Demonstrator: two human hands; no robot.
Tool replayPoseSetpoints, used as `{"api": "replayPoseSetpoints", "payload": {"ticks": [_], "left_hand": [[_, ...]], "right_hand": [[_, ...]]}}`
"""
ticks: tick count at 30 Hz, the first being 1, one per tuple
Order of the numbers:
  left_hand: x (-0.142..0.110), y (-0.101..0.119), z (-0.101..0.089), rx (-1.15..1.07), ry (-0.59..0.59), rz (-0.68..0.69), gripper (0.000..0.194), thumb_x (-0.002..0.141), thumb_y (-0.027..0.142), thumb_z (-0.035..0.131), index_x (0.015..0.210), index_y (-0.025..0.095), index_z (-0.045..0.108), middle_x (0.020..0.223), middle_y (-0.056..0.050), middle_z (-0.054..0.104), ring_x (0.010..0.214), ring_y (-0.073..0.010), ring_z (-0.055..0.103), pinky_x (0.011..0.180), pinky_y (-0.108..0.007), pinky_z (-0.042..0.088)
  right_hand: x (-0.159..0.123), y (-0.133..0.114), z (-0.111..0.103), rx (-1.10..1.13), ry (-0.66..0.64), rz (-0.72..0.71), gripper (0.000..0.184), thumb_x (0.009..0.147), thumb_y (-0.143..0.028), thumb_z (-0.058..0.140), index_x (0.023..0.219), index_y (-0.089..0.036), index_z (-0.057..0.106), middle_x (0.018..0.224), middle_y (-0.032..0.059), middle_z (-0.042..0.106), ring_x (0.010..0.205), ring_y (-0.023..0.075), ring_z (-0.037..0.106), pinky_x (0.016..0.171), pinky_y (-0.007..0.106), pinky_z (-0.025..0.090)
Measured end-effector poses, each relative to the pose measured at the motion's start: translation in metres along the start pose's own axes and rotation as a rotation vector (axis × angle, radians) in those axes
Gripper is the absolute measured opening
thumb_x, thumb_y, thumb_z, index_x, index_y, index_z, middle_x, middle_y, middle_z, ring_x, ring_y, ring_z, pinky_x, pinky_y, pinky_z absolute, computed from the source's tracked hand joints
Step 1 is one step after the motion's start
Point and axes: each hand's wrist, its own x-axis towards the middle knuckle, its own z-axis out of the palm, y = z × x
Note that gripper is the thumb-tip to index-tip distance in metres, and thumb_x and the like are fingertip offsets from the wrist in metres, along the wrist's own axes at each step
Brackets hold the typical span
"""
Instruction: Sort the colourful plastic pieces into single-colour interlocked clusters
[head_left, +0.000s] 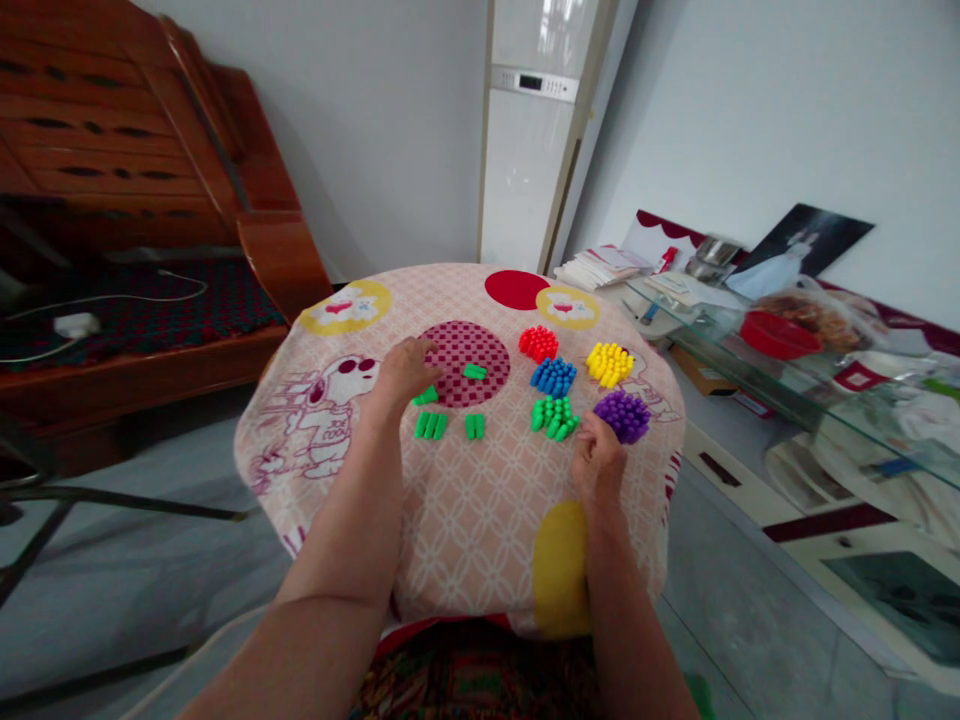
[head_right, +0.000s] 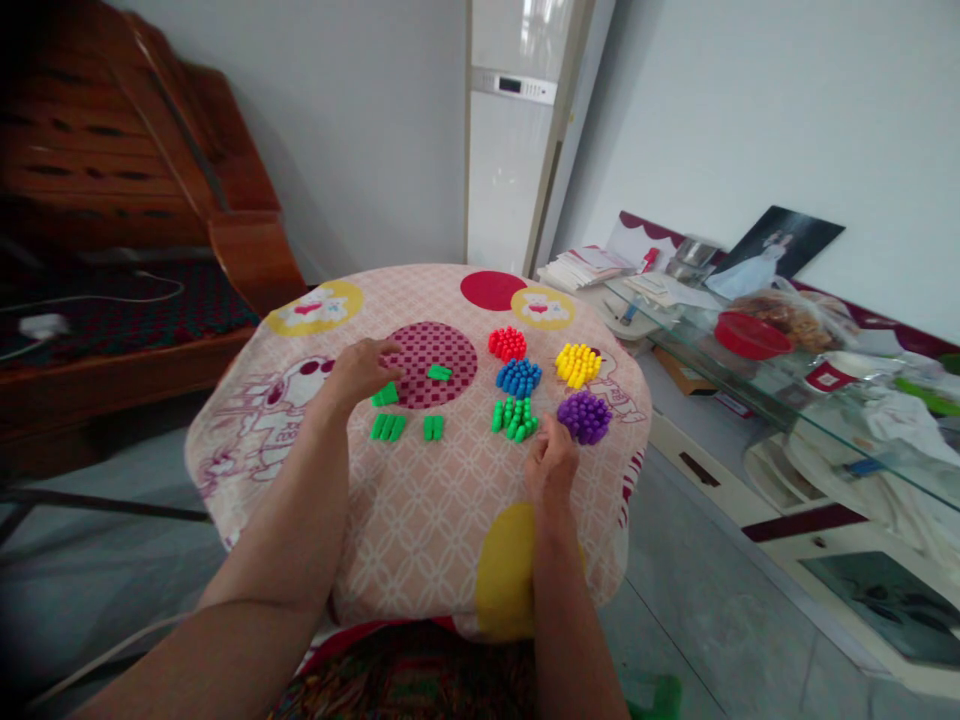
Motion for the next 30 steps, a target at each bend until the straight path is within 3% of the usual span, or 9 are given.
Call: {"api": "replayPoseSetpoints", "payload": {"ticks": [5, 8, 11, 14, 16, 21, 24, 27, 30], "left_hand": [[-0.01, -0.018, -0.01, 0.045, -0.187, -0.055, 0.028, 0.052, 0.009, 0.085, 0.069, 0.016, 0.063, 0.061, 0.003, 0.049, 0.077, -0.0207, 0.056, 0.083, -0.034, 0.044], [-0.009, -0.012, -0.007, 0.034, -0.148, -0.047, 0.023, 0.056, 0.006, 0.08, 0.066, 0.015, 0.062, 0.059, 0.004, 0.047, 0.072, -0.0177, 0.053, 0.079, -0.032, 0.043], [-0.008, 0.005, -0.006, -0.027, -0.066, -0.008, 0.015, 0.061, 0.007, 0.075, 0.071, 0.015, 0.066, 0.062, 0.001, 0.055, 0.07, -0.0174, 0.055, 0.075, -0.03, 0.043], [-0.014, 0.032, -0.003, -0.185, -0.069, 0.08, 0.018, 0.065, 0.016, 0.072, 0.083, 0.018, 0.071, 0.073, -0.002, 0.066, 0.069, -0.0178, 0.06, 0.067, -0.027, 0.044], [-0.023, 0.054, 0.005, -0.292, -0.132, 0.151, 0.017, 0.066, 0.02, 0.07, 0.083, 0.019, 0.071, 0.076, -0.002, 0.069, 0.066, -0.0166, 0.061, 0.062, -0.025, 0.045], [-0.046, 0.099, 0.036, -0.335, -0.443, 0.247, 0.009, 0.07, 0.023, 0.065, 0.075, 0.019, 0.07, 0.071, 0.0, 0.071, 0.051, -0.0122, 0.059, 0.054, -0.023, 0.043], [-0.052, 0.107, 0.048, -0.242, -0.437, 0.263, 0.011, 0.072, 0.03, 0.069, 0.072, 0.019, 0.068, 0.067, -0.001, 0.07, 0.058, -0.0146, 0.062, 0.057, -0.024, 0.043], [-0.052, 0.106, 0.05, -0.173, -0.388, 0.297, 0.027, 0.066, 0.038, 0.078, 0.081, 0.018, 0.068, 0.081, -0.004, 0.073, 0.075, -0.0202, 0.067, 0.064, -0.027, 0.046], [-0.054, 0.103, 0.051, -0.143, -0.399, 0.319, 0.046, 0.058, 0.035, 0.085, 0.096, 0.018, 0.066, 0.095, -0.007, 0.073, 0.082, -0.0222, 0.067, 0.068, -0.028, 0.047]], "right_hand": [[0.0, 0.004, 0.003, 0.004, -0.019, 0.026, 0.046, 0.078, -0.016, 0.041, 0.113, -0.01, 0.069, 0.095, 0.014, 0.072, 0.086, 0.0237, 0.068, 0.082, 0.04, 0.055], [0.0, 0.003, 0.004, 0.002, -0.013, 0.037, 0.045, 0.077, -0.015, 0.04, 0.111, -0.012, 0.07, 0.092, 0.0115, 0.073, 0.084, 0.0221, 0.067, 0.082, 0.038, 0.055], [0.001, 0.0, 0.003, 0.003, -0.004, 0.045, 0.044, 0.077, -0.015, 0.04, 0.11, -0.011, 0.07, 0.093, 0.0122, 0.073, 0.084, 0.0226, 0.068, 0.081, 0.038, 0.055], [0.002, -0.004, 0.002, 0.004, -0.002, 0.046, 0.044, 0.078, -0.016, 0.04, 0.11, -0.011, 0.07, 0.096, 0.0141, 0.073, 0.088, 0.0243, 0.068, 0.082, 0.04, 0.055], [0.003, -0.005, 0.002, 0.002, -0.005, 0.049, 0.044, 0.079, -0.017, 0.04, 0.11, -0.012, 0.07, 0.096, 0.0136, 0.073, 0.089, 0.0246, 0.068, 0.083, 0.04, 0.055], [0.002, -0.006, 0.002, -0.005, -0.002, 0.057, 0.043, 0.081, -0.02, 0.039, 0.111, -0.01, 0.069, 0.092, 0.0148, 0.072, 0.086, 0.0262, 0.067, 0.082, 0.043, 0.055], [0.001, -0.006, 0.002, -0.018, 0.013, 0.045, 0.042, 0.082, -0.02, 0.039, 0.109, -0.01, 0.07, 0.093, 0.0146, 0.073, 0.086, 0.0254, 0.068, 0.081, 0.041, 0.055], [0.002, -0.005, 0.002, -0.031, 0.021, 0.022, 0.041, 0.083, -0.02, 0.04, 0.107, -0.01, 0.07, 0.093, 0.0149, 0.074, 0.085, 0.0248, 0.068, 0.079, 0.039, 0.055], [0.002, -0.004, 0.002, -0.033, 0.022, 0.005, 0.039, 0.082, -0.019, 0.04, 0.106, -0.011, 0.071, 0.092, 0.0142, 0.073, 0.085, 0.0248, 0.068, 0.079, 0.039, 0.055]]}}
